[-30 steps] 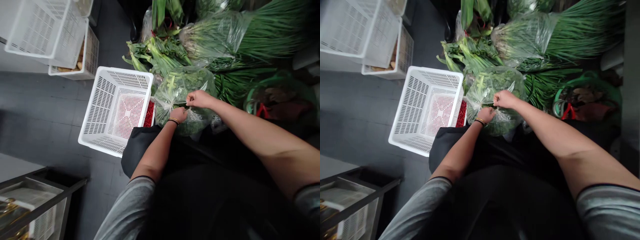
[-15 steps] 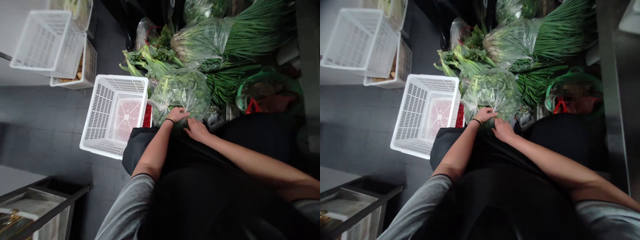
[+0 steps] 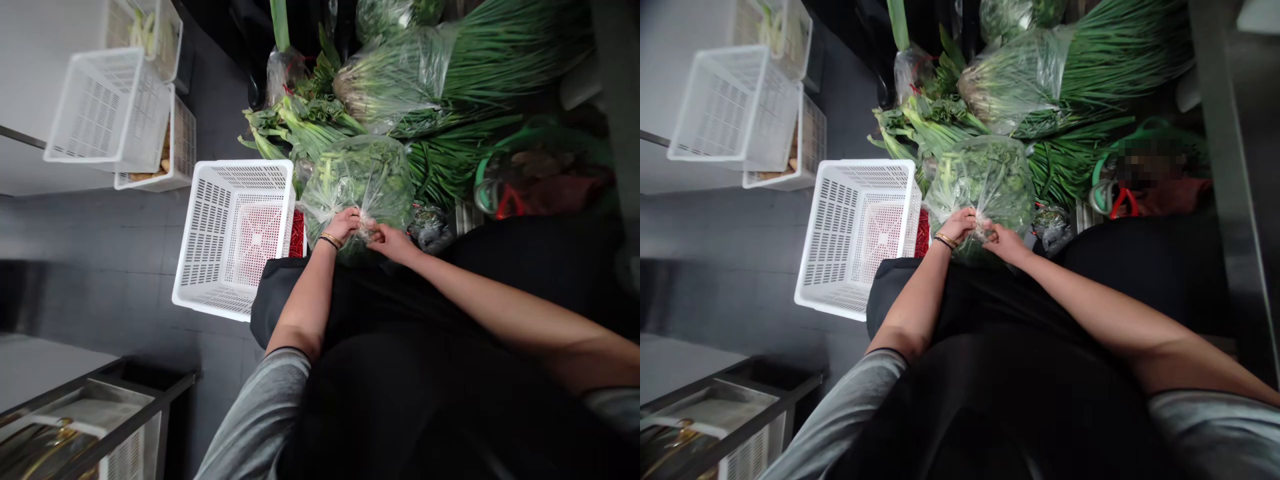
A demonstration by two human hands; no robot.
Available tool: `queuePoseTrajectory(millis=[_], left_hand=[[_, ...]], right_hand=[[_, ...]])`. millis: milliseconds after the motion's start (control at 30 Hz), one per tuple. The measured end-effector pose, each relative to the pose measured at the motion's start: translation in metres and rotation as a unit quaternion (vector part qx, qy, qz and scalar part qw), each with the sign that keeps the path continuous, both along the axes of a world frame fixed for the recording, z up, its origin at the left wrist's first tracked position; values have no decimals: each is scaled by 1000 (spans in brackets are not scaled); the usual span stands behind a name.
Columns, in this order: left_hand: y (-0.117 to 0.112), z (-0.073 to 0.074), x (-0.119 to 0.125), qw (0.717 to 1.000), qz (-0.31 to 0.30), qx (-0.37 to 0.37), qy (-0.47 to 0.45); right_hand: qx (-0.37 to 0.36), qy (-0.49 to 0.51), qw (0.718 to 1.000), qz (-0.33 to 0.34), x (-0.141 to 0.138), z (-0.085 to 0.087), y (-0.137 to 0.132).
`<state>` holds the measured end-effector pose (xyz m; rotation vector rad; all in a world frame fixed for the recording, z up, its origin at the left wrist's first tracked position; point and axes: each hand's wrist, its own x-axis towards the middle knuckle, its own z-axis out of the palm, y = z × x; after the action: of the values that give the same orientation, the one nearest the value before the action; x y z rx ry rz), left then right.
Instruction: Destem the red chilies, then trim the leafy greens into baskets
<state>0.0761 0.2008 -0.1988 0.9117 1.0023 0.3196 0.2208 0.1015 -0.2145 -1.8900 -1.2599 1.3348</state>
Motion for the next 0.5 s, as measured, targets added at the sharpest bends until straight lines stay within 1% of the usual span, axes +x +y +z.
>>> queuePoseTrajectory(millis=[67,167,233,300,367,400,433,467,500], left_hand=[[1,0,-1,999,14,-31,-31],[3,1,-1,998,24,-40,-45],[4,1,-1,999,15,-22,-36],[4,-1,1,1000,-8,15,13],[4,-3,3,988,-64,84,111],[4,-4,5,973,-103,128,165],[4,-6,7,951,-141,173,213],[5,-7,8,928,-173,213,252],[5,-7,11,907,-196,244,281]], right_hand=[[-7,4,1000,-15,-4,1,6],[-10,80,992,-100,-8,5,16],[-15,125,979,-161,-6,14,23],[-10,131,973,-191,9,32,29],[30,92,981,-167,40,58,33],[55,50,987,-142,62,72,34],[73,-5,991,-116,87,85,32],[76,-77,989,-102,113,95,29],[56,-157,981,-99,139,102,23]])
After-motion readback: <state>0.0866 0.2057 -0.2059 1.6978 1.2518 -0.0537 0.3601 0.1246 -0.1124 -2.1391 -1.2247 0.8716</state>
